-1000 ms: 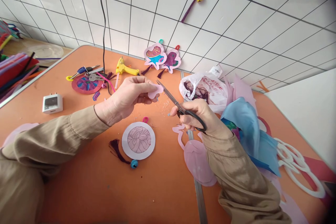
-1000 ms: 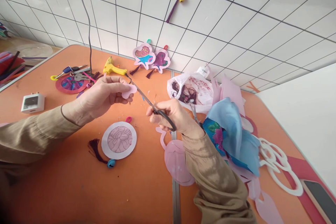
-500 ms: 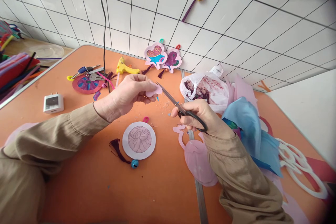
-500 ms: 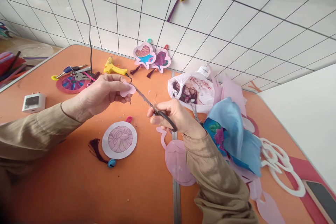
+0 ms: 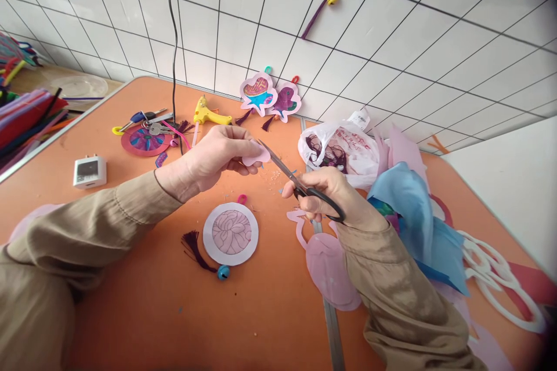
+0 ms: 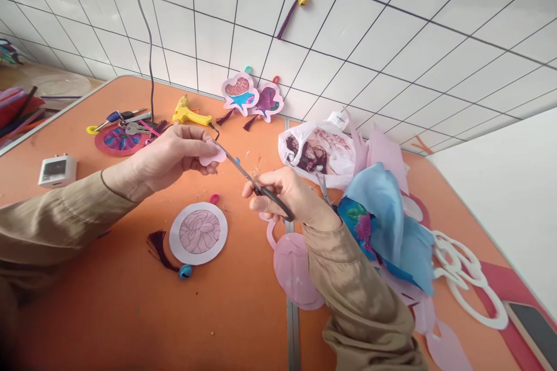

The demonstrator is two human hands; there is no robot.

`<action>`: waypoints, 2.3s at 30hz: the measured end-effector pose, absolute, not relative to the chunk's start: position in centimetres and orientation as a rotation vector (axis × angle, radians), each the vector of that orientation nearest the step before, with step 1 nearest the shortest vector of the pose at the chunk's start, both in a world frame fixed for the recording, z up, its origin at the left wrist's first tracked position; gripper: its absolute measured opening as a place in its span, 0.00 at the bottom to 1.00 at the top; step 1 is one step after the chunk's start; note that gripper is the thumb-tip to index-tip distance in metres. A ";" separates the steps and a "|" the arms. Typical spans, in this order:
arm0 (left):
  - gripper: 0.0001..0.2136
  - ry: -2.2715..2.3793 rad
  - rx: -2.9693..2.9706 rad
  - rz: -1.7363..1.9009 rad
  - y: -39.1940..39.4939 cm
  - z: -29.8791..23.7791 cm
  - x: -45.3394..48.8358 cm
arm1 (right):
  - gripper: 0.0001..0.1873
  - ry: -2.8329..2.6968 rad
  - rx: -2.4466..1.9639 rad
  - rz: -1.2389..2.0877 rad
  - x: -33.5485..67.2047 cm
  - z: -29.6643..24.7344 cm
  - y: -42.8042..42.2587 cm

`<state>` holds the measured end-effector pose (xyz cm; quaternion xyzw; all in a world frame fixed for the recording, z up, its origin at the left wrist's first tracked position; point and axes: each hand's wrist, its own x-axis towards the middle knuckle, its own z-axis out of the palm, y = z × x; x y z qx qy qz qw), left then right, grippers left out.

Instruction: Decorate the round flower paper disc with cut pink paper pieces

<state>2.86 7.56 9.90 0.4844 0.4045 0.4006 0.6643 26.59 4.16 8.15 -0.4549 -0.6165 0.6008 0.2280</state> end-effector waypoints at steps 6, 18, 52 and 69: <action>0.09 0.936 1.108 0.889 7.4 10.1 3.0 | 0.28 -1.714 -1.227 1.665 26.8 7.7 4.3; 0.08 0.913 1.105 0.892 7.5 10.0 3.0 | 0.29 -1.722 -1.221 1.619 26.3 8.3 4.0; 0.07 0.833 0.864 0.871 5.7 6.8 4.6 | 0.24 -1.431 -1.179 1.064 22.5 6.3 3.5; 0.11 0.820 0.857 0.869 5.0 5.7 5.2 | 0.19 -1.359 -1.204 1.006 22.1 5.8 3.4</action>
